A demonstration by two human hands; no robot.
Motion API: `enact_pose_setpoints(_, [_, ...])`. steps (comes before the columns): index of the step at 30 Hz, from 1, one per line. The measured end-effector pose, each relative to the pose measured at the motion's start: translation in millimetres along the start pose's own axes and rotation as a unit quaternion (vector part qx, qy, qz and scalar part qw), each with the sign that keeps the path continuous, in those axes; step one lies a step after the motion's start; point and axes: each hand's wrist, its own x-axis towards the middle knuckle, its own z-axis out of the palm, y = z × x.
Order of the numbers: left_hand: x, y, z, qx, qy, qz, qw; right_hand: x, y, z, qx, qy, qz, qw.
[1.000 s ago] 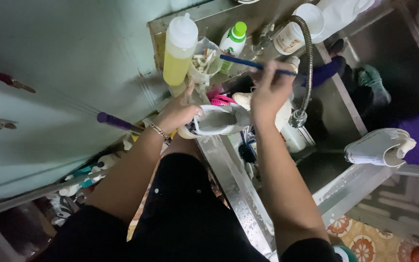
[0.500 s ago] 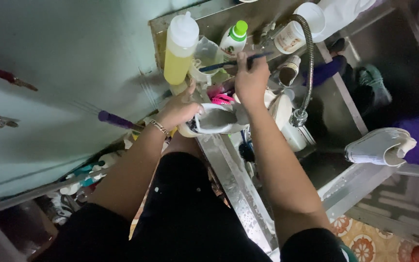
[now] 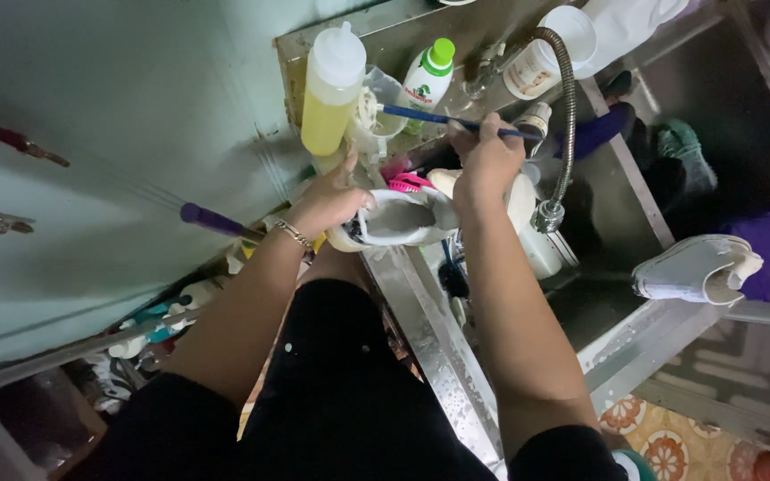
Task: The person scrubs a white sneaker with a brush and cleaning solution in a sink. They rinse the shoe under running water, remove the insole to scrub it separately, and then rinse the shoe again.
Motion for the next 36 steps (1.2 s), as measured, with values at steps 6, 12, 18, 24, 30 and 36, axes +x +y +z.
enact_pose_setpoints(6, [8.0,-7.7,5.5,-0.019,0.016,0.001,1.000,39.5,28.2,-31.5,0.137,0.002,0.114,0.984])
enact_pose_setpoints(12, [-20.5,-16.6,3.0,-0.072,0.012,0.045,0.996,48.0,32.6,-55.8,0.211,0.034,0.158,0.964])
enact_pose_setpoints(18, [-43.5,-41.8,28.3,-0.192,0.053,0.101,0.975,4.7,-40.7,-66.9,0.259,0.022,0.108,0.960])
enact_pose_setpoints(24, [-9.7,-117.1,67.2,-0.322,0.066,0.075,0.941,-42.7,-127.9,-110.4,0.311,0.045,0.066,0.947])
enact_pose_setpoints(30, [-55.2,-122.0,69.3,-0.345,0.110,0.090,0.928,-42.3,-162.3,-208.7,0.314,0.105,-0.004,0.944])
enact_pose_setpoints(36, [-9.7,-189.6,88.0,-0.341,0.120,0.050,0.931,-65.1,-122.9,-302.3,0.266,0.162,-0.002,0.950])
